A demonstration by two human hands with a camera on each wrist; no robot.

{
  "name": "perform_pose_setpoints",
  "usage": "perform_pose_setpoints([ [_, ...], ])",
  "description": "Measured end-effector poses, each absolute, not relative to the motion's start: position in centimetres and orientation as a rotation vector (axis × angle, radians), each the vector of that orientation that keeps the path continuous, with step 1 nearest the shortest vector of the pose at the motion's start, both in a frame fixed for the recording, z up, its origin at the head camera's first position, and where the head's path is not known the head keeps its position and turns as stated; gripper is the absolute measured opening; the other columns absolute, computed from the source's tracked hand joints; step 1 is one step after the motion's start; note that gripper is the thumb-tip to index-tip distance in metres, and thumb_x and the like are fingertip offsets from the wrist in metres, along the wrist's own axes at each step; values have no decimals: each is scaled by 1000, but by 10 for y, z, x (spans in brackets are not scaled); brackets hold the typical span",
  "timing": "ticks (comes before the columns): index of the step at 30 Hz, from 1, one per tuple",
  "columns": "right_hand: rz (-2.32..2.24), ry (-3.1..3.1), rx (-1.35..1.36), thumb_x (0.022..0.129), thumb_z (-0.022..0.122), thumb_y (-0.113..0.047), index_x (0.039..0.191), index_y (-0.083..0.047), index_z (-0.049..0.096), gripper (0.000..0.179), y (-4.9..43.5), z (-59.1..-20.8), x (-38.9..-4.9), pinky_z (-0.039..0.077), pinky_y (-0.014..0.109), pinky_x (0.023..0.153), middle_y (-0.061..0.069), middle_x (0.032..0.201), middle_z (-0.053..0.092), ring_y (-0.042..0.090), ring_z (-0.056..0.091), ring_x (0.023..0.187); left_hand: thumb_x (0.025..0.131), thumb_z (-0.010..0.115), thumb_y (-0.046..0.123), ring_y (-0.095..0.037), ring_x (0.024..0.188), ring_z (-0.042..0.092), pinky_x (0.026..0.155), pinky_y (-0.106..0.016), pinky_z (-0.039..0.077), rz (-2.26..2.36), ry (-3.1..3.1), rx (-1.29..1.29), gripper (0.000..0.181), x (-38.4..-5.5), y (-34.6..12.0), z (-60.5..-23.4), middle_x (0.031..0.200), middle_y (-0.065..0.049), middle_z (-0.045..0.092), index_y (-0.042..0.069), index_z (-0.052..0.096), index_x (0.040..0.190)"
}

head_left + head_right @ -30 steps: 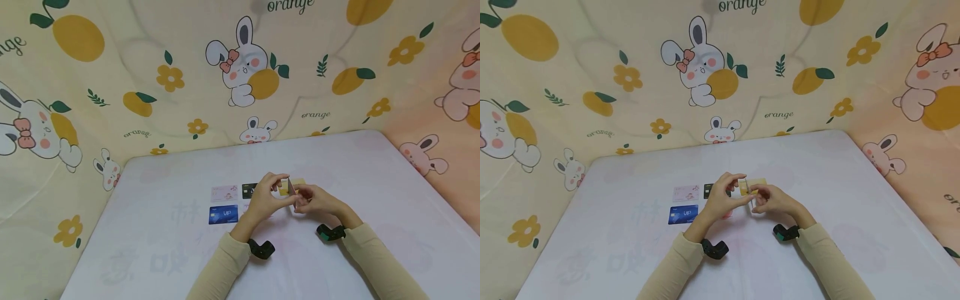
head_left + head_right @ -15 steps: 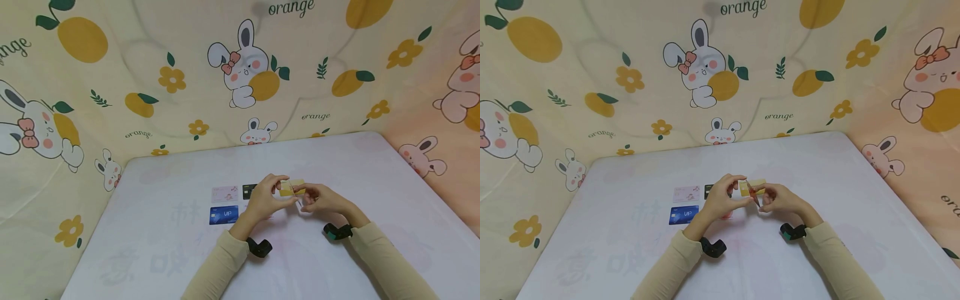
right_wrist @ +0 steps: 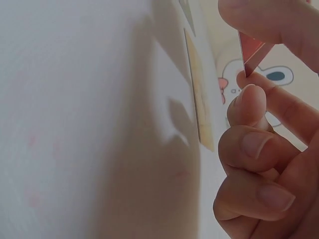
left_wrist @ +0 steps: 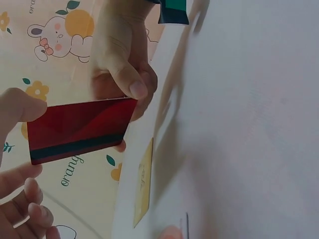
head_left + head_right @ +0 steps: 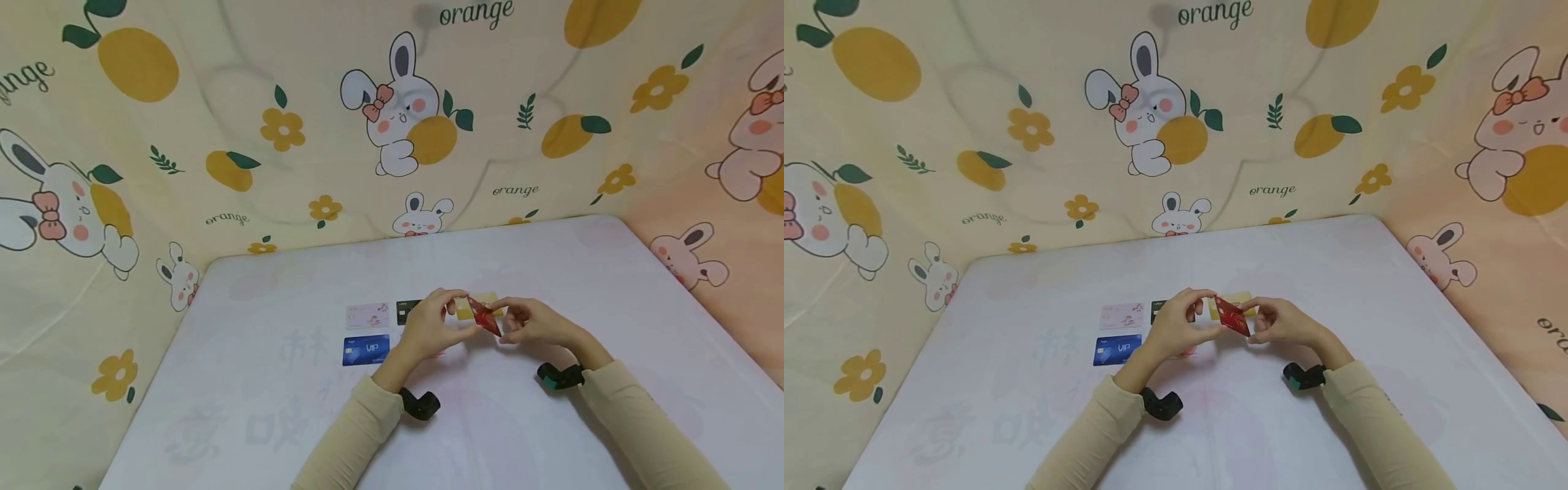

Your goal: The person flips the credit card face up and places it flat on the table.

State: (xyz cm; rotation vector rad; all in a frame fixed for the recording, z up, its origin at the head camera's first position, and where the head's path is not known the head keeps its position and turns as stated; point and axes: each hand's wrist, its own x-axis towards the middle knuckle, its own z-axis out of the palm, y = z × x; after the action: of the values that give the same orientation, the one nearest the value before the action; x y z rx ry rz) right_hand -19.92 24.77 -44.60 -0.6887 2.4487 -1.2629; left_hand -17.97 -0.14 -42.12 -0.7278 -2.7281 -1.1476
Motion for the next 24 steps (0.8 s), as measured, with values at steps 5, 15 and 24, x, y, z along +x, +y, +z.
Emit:
perform_pose_setpoints([
  [5, -1257, 2458, -683, 76, 79, -10, 120, 3, 57, 51, 251, -444, -198, 41, 20, 58, 3, 74, 52, 2, 46, 66, 76, 79, 42, -5, 71, 43, 56, -14, 30, -1121, -2783, -703, 56, -180, -3, -423, 87, 2, 55, 21, 61, 125],
  [15, -1251, 2496, -678, 75, 80, -11, 120, 2, 58, 51, 258, -441, -198, 41, 20, 58, 3, 73, 52, 2, 46, 65, 76, 78, 42, -4, 67, 40, 55, -14, 28, -1045, -2792, -727, 56, -179, -4, -429, 84, 1, 55, 20, 61, 125],
  [24, -1230, 2488, -654, 75, 80, -11, 122, 2, 57, 54, 264, -444, -201, 40, 20, 58, 1, 73, 52, 2, 46, 64, 77, 78, 43, -2, 63, 39, 51, -14, 27, -1054, -2842, -681, 59, -178, -2, -432, 80, -1, 59, 20, 60, 128],
])
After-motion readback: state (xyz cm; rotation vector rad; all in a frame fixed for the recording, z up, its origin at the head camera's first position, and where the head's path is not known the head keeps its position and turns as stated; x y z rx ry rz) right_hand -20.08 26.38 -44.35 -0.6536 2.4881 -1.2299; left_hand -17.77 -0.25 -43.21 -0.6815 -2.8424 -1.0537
